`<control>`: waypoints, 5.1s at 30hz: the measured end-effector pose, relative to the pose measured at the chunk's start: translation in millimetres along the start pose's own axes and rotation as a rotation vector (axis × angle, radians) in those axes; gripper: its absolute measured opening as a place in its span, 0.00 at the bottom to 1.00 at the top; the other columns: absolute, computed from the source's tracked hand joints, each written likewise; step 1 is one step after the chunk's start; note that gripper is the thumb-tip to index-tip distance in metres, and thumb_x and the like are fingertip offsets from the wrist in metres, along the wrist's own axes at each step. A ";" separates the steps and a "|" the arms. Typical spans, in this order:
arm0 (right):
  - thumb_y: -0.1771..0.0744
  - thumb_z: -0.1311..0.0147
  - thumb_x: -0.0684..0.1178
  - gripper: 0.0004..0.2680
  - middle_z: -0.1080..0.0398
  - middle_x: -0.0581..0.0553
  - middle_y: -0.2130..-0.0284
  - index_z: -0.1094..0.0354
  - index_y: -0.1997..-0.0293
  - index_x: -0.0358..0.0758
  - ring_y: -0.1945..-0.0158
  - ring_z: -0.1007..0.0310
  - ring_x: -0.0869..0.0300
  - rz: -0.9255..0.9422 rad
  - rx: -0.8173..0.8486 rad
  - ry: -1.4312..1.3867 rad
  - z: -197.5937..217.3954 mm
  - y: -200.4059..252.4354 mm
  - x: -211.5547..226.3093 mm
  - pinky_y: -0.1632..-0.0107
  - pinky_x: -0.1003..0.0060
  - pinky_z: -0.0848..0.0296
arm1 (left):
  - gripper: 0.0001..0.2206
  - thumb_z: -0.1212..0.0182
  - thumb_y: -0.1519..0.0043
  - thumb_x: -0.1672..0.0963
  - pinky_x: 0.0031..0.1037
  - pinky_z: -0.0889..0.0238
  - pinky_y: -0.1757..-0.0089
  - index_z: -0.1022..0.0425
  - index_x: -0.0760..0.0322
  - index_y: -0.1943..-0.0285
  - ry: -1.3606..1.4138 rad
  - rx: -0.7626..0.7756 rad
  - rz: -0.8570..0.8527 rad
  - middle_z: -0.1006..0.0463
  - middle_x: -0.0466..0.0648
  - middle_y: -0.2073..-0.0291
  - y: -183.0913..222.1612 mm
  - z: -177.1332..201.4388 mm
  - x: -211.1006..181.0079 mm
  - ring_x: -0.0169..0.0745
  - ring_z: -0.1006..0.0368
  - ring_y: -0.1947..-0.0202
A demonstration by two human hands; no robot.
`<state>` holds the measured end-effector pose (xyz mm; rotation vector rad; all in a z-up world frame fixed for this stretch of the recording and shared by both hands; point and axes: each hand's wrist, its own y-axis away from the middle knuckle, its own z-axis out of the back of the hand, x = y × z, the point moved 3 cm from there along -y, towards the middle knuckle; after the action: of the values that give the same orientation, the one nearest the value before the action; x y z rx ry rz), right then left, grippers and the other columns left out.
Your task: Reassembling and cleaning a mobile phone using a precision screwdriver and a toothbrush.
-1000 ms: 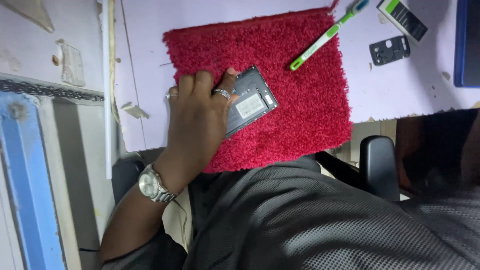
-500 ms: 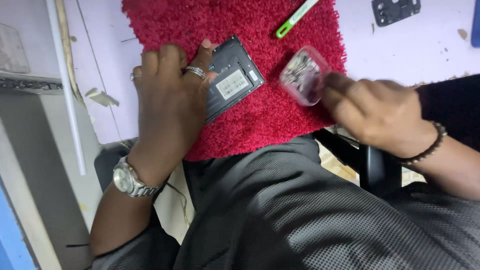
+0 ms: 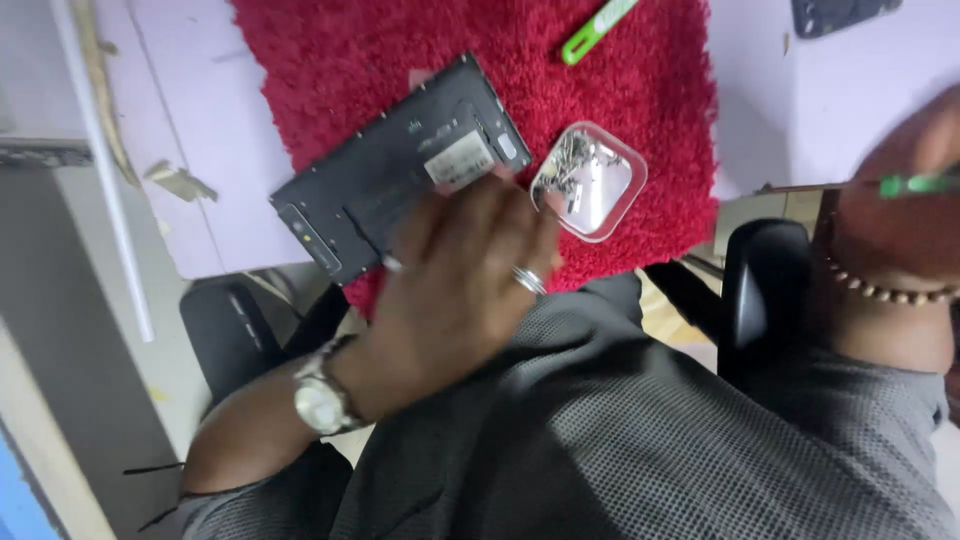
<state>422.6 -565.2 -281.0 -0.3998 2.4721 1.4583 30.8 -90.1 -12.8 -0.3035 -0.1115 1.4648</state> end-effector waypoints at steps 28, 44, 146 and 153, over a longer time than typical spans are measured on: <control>0.25 0.48 0.51 0.11 0.43 0.28 0.54 0.47 0.49 0.36 0.55 0.34 0.46 -0.929 2.228 1.390 135.7 398.9 46.2 0.60 0.43 0.21 | 0.12 0.48 0.19 0.55 0.34 0.42 0.31 0.19 0.63 0.39 -0.215 -0.222 -0.211 0.18 0.45 0.46 -20.2 -17.4 -15.8 0.46 0.22 0.38; 0.28 0.50 0.70 0.25 0.39 0.31 0.66 0.48 0.48 0.32 0.72 0.25 0.43 -1.239 2.053 1.475 108.9 334.0 73.4 0.69 0.50 0.16 | 0.12 0.35 0.17 0.47 0.43 0.52 0.29 0.14 0.50 0.36 -0.415 -0.271 -0.077 0.28 0.33 0.37 -15.1 -10.9 -9.3 0.38 0.38 0.32; 0.23 0.60 0.53 0.11 0.42 0.32 0.63 0.55 0.50 0.36 0.73 0.29 0.53 -1.339 2.337 1.252 126.8 430.5 85.3 0.70 0.57 0.12 | 0.15 0.15 0.32 0.59 0.54 0.42 0.33 0.23 0.57 0.47 0.626 -0.352 0.081 0.23 0.50 0.37 -17.0 -10.2 8.5 0.56 0.33 0.31; 0.23 0.59 0.53 0.09 0.39 0.35 0.62 0.50 0.48 0.38 0.67 0.26 0.56 -1.311 2.401 1.248 123.0 424.3 79.7 0.62 0.65 0.16 | 0.13 0.21 0.28 0.57 0.53 0.45 0.31 0.23 0.50 0.43 0.618 -0.307 0.123 0.25 0.49 0.31 -16.4 -8.9 8.5 0.55 0.33 0.28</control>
<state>206.8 -269.2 -21.5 -1.5472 1.4147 -2.3826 49.8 -84.2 -17.9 -1.0122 0.1878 1.4128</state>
